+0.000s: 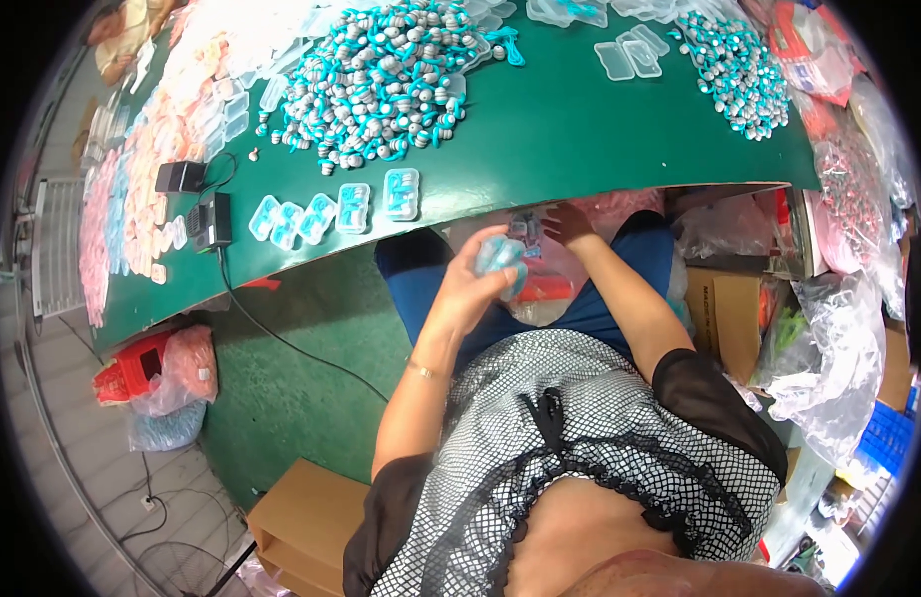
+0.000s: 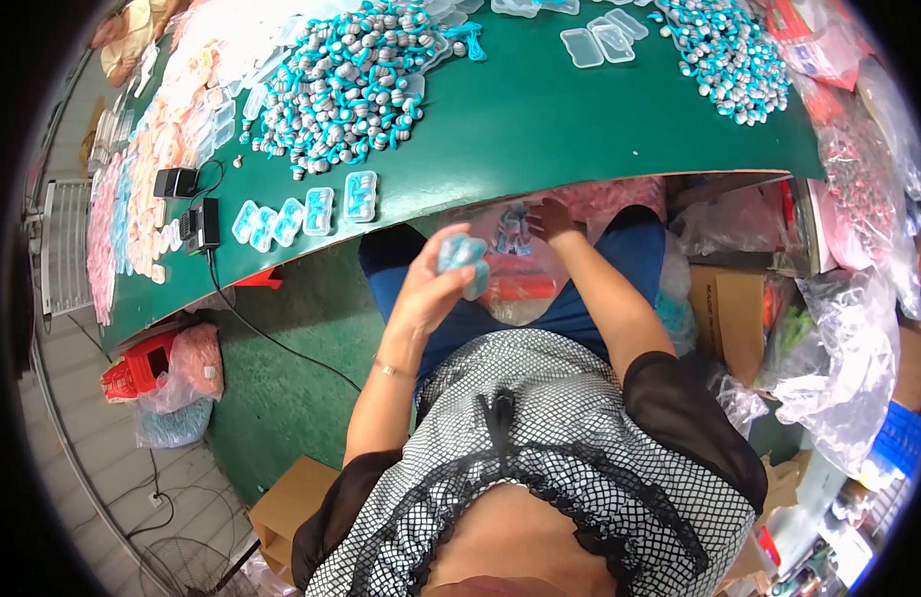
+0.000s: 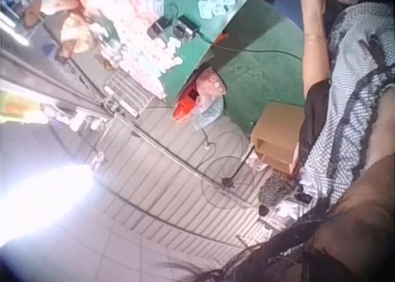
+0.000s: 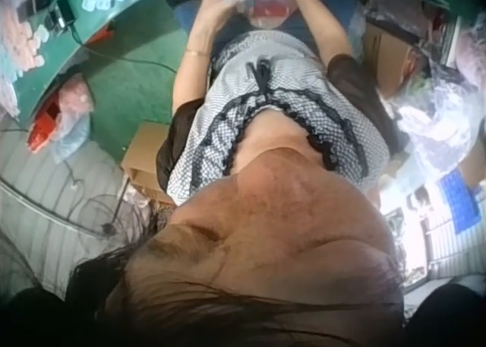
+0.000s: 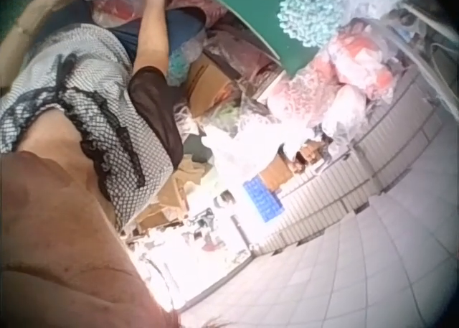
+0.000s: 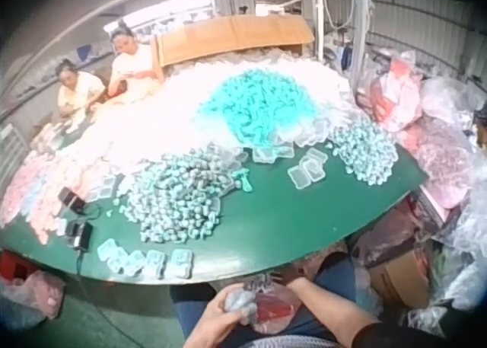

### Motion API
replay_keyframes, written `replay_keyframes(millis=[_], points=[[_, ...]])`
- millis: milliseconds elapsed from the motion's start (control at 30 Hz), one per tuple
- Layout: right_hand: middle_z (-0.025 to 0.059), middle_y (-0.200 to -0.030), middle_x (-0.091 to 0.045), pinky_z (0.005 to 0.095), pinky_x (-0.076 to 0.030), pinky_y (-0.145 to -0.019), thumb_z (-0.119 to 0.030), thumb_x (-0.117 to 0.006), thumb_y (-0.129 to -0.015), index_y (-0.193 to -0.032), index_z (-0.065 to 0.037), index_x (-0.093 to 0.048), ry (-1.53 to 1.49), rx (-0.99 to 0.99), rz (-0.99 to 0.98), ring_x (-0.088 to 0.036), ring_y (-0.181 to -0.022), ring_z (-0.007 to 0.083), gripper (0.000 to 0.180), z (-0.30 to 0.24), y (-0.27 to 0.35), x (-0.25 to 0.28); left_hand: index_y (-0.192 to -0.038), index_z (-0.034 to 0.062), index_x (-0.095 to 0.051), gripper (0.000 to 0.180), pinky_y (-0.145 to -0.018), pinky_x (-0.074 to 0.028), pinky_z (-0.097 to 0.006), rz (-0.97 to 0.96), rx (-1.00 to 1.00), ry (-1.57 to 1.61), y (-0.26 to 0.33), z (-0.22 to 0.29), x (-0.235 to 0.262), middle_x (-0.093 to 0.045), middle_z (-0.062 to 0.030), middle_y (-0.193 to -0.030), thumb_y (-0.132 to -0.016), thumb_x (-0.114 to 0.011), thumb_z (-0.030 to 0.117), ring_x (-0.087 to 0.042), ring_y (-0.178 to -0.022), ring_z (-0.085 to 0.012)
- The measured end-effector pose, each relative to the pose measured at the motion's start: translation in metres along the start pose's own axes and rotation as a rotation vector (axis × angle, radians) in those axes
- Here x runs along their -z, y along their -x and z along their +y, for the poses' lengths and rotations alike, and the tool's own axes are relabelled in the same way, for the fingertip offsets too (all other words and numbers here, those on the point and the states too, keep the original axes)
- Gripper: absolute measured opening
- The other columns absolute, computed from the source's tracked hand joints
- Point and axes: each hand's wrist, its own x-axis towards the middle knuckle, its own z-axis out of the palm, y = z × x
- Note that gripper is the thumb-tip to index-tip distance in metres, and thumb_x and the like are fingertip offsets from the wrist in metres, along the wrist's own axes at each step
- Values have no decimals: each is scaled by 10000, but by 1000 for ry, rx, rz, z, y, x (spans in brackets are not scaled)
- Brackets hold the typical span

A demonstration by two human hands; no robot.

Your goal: Sorting and packaging small beads or jewelry components into small plastic containers.

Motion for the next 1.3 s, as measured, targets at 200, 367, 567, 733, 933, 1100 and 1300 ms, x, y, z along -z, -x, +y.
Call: replay_keyframes(millis=[200, 367, 567, 733, 933, 1100, 1300], points=[[41, -1094, -647, 406, -504, -750, -161, -563, -928, -1130, -127, -604, 222, 84, 185, -644, -947, 269, 208, -41, 83, -4, -1205, 100, -539, 442, -686, -530, -412, 147, 493, 166, -123, -123, 53, -628, -57, -990, -798, -709, 133, -625, -800, -221], [93, -997, -646, 313, -532, -718, -49, -573, -906, -1095, -18, -589, 248, 142, 118, -658, -867, 203, 193, -33, 131, 1, -1141, 187, -531, 362, -660, -533, -453, 246, 481, -180, -188, -190, 57, -607, -62, -1016, -820, -694, 228, -619, -850, -265], [95, -967, -645, 302, -534, -723, -49, -573, -918, -1052, 9, -583, 217, 211, 137, -660, -852, 193, 146, -32, 141, 8, -1296, 240, -424, 492, -843, -475, -543, 330, 501, 1, -207, -219, 23, -510, -52, -1306, -864, -648, 316, -536, -1129, -303], [71, -980, -647, 280, -519, -704, -65, -586, -916, -1106, -7, -598, 313, 189, 115, -654, -842, 179, 199, -29, 134, 5, -1421, 177, -379, 606, -778, -502, -446, 166, 410, -64, -195, -204, 57, -557, -79, -1273, -877, -631, 264, -617, -1021, -291], [42, -965, -654, 248, -503, -700, -92, -589, -925, -1072, -17, -623, 479, 194, 9, -630, -808, 133, 168, -37, 159, -16, -1228, 48, -586, 362, -772, -518, -329, 120, 67, -204, -92, -61, 64, -675, -43, -1018, -886, -617, 162, -651, -860, -165], [24, -927, -650, 226, -481, -703, -54, -618, -896, -1036, 0, -633, 934, 273, -542, -600, -791, 90, 151, -58, 225, -126, -986, -7, -682, 174, -720, -517, -286, 230, -520, -740, 20, 24, 54, -689, -86, -894, -814, -657, 4, -660, -803, -189], [80, -1013, -650, 360, -487, -811, -5, -672, -763, -1058, -58, -651, 1497, 1437, -738, -616, -911, 246, 301, -86, 272, -258, -1004, 16, -667, 229, -814, -486, -360, 689, -1194, -1247, 61, 94, 62, -654, -124, -957, -780, -670, -33, -613, -904, -270]])
